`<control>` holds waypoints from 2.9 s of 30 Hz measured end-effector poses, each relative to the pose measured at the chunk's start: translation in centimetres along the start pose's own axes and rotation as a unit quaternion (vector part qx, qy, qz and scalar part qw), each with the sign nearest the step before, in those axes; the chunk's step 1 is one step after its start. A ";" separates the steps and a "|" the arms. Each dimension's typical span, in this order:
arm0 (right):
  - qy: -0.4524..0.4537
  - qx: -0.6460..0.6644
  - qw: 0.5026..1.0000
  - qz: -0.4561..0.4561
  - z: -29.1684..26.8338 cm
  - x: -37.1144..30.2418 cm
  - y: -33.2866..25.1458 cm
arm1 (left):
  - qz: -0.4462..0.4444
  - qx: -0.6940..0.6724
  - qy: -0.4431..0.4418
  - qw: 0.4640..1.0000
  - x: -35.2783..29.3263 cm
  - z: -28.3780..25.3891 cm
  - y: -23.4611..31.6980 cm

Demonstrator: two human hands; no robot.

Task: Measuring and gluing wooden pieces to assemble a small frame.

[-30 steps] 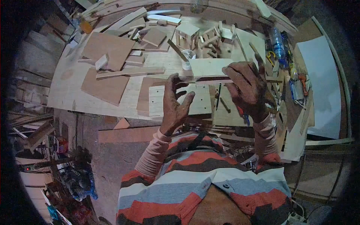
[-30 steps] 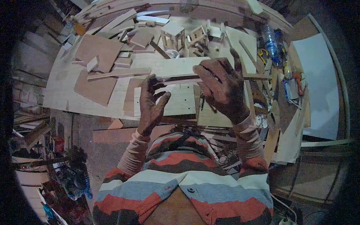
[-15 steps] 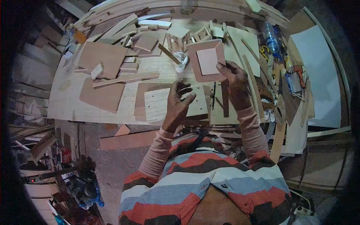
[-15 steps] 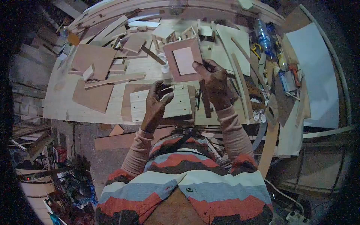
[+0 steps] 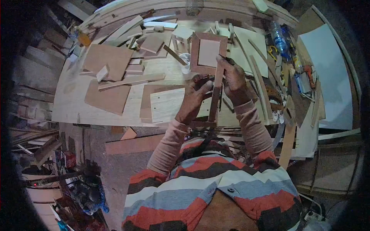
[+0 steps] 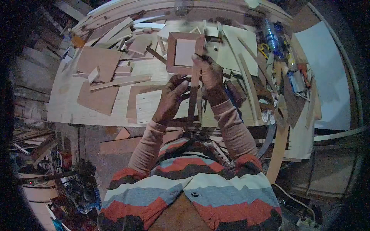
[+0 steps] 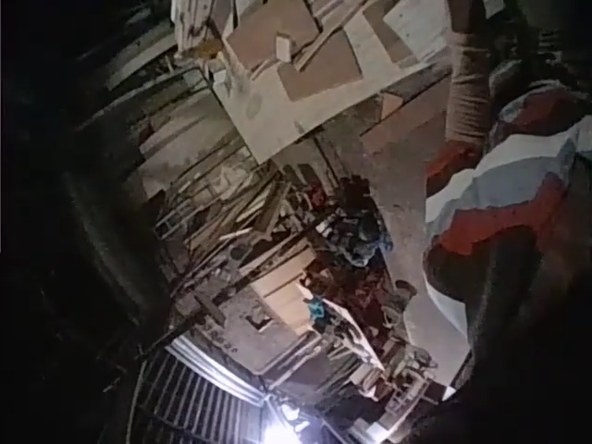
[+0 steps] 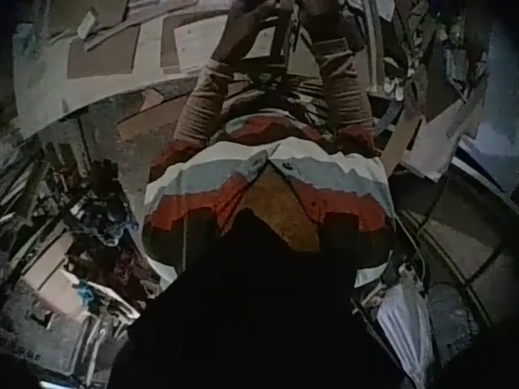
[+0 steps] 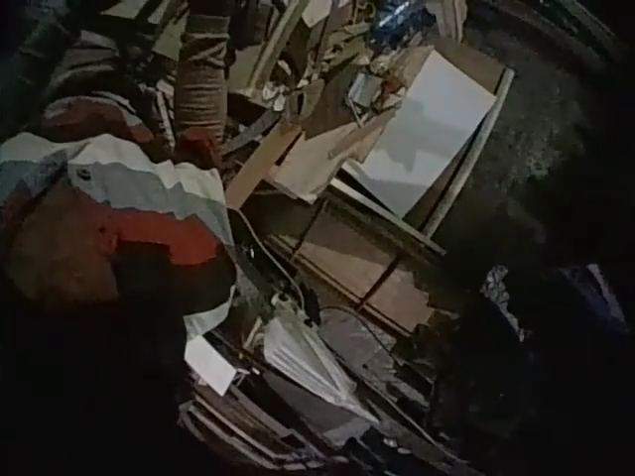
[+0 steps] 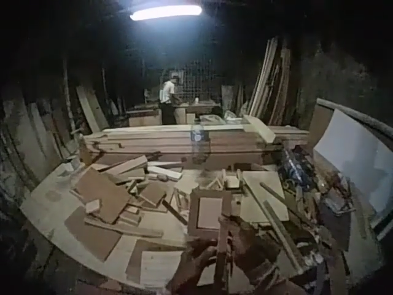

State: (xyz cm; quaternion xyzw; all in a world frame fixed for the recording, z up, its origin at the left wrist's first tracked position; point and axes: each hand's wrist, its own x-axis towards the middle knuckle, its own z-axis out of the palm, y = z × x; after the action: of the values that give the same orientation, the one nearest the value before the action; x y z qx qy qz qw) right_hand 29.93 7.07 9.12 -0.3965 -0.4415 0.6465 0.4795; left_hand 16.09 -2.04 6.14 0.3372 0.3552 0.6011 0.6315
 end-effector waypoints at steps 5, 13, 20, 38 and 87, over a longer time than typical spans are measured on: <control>0.003 -0.008 1.000 -0.003 0.8 -0.4 -0.2 | 0.051 -0.035 0.023 0.998 0.9 0.3 0.0; -0.014 -0.183 0.983 -0.033 1.0 -1.1 -2.6 | -0.002 -0.063 0.044 0.997 0.2 0.1 1.1; -0.026 -0.172 0.984 -0.037 1.5 -1.8 -3.8 | -0.012 -0.026 0.010 1.000 -1.2 1.0 3.3; -0.086 -0.062 0.990 -0.096 0.0 -1.7 -4.0 | 0.078 -0.071 0.036 0.994 -2.3 4.2 3.3; -0.084 -0.150 0.980 -0.097 0.3 -3.1 -5.6 | 0.157 -0.014 0.091 0.983 -1.5 3.5 1.3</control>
State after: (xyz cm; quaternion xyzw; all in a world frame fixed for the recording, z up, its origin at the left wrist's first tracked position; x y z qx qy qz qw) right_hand 31.84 4.84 14.76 -0.3631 -0.6086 0.5546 0.4361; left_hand 18.39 -3.46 9.11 0.3235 0.3451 0.7264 0.4987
